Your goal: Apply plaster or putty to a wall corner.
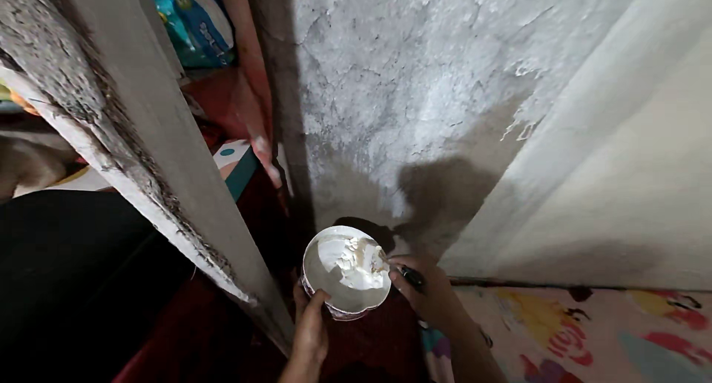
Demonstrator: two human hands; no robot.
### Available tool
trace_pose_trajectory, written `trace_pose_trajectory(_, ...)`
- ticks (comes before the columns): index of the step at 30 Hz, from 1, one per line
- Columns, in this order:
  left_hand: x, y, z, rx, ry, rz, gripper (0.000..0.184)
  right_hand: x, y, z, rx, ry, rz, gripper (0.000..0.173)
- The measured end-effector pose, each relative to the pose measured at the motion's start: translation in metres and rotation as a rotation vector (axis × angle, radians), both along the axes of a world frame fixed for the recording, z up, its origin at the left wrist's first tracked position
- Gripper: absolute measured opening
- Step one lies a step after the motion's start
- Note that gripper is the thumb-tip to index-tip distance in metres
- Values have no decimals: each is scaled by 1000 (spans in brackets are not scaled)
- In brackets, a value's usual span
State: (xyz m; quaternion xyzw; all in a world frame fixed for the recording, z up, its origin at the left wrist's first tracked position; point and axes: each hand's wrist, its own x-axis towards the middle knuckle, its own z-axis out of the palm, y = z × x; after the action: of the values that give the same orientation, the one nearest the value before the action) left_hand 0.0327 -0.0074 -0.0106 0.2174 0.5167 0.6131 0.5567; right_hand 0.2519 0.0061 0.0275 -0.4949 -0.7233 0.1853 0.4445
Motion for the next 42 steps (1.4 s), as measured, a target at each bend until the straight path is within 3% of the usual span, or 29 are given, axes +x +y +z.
trace_pose_trajectory(8, 7, 4, -6, -144, -343, 1, 36, 2, -5, 5, 136, 338, -95, 25)
trace_pose_trajectory(18, 23, -3, -2, -48, -450, 3, 36, 3, 9, -3, -352, 924, 5, 27)
trace_pose_trajectory(21, 27, -5, -9, -21, -482, -44, 40, 1, 14, -4, -426, 1010, -23, 32)
trace_pose_trajectory(25, 30, -7, -17, 40, -422, -98, 46, 0, 18, -14, -293, 1024, -7, 34)
trace_pose_trajectory(27, 29, -8, -18, 86, -380, -115, 57, 1, 19, -17, -262, 998, -35, 34)
trace_pose_trajectory(31, 18, -6, -14, 146, -383, -260, 101, 8, 21, -15, -274, 1005, -79, 35)
trace_pose_trajectory(32, 16, -5, -13, 137, -367, -297, 102, 9, 21, -15, -274, 1012, -83, 35)
trace_pose_trajectory(34, 11, -5, -9, 87, -334, -347, 81, 13, 21, -14, -269, 1005, -67, 34)
trace_pose_trajectory(36, 5, -2, -3, -24, -272, -376, 46, 20, 21, -16, -277, 972, -37, 33)
trace_pose_trajectory(39, -1, 2, 6, -215, -131, -423, 54, 28, 20, -16, -328, 920, -2, 32)
trace_pose_trajectory(42, -3, 2, 3, -257, -78, -454, 46, 34, 18, -17, -365, 880, 60, 30)
